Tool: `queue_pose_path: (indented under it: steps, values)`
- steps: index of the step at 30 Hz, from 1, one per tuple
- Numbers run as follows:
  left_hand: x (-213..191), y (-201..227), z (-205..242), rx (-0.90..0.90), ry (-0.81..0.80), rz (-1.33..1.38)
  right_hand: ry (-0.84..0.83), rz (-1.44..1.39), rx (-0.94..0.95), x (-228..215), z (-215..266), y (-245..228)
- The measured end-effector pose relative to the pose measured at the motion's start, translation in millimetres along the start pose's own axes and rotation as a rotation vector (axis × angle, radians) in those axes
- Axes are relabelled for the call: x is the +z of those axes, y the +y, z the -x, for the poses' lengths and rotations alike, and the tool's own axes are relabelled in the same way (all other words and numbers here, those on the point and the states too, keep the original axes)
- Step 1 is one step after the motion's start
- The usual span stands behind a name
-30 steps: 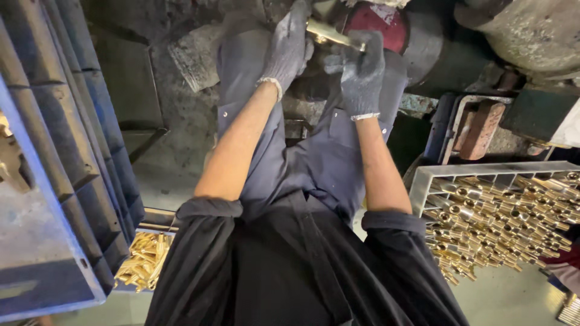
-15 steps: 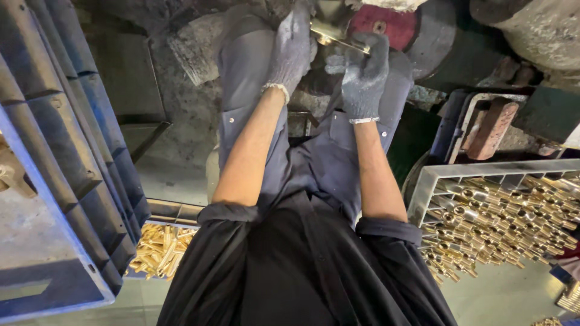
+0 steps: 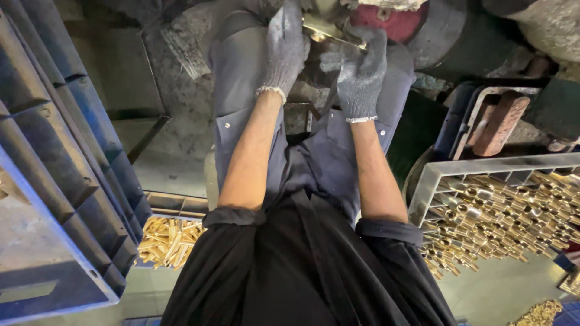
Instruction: The person sits on the floor and repeatedly picks up brass-colored metal parts from a nearby crate. They hold each part against a rotating grinding wheel to polish its surface, then place the finished part into a metal tray with compartments.
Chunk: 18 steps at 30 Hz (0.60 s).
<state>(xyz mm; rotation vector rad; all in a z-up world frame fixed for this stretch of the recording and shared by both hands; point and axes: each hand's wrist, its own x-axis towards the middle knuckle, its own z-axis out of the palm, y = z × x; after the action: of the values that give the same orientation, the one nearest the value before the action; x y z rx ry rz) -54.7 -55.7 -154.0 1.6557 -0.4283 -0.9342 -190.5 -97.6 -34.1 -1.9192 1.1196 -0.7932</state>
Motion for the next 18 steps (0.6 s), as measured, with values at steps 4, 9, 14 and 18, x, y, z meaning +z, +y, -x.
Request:
queue_pose_path:
  steps: [4,9,14,18]
  values:
    - [6,-42,1,0.611,0.125,-0.558,0.026,-0.025,0.052,-3,3,5]
    - [15,-62,0,0.540,0.135,-0.478,0.020,0.183,-0.116,-5,0,6]
    - [7,-44,6,0.583,0.188,-0.392,0.003,-0.133,0.106,3,3,12]
    - [4,-5,0,-0.200,-0.011,0.568,0.028,-0.114,0.075,4,4,25]
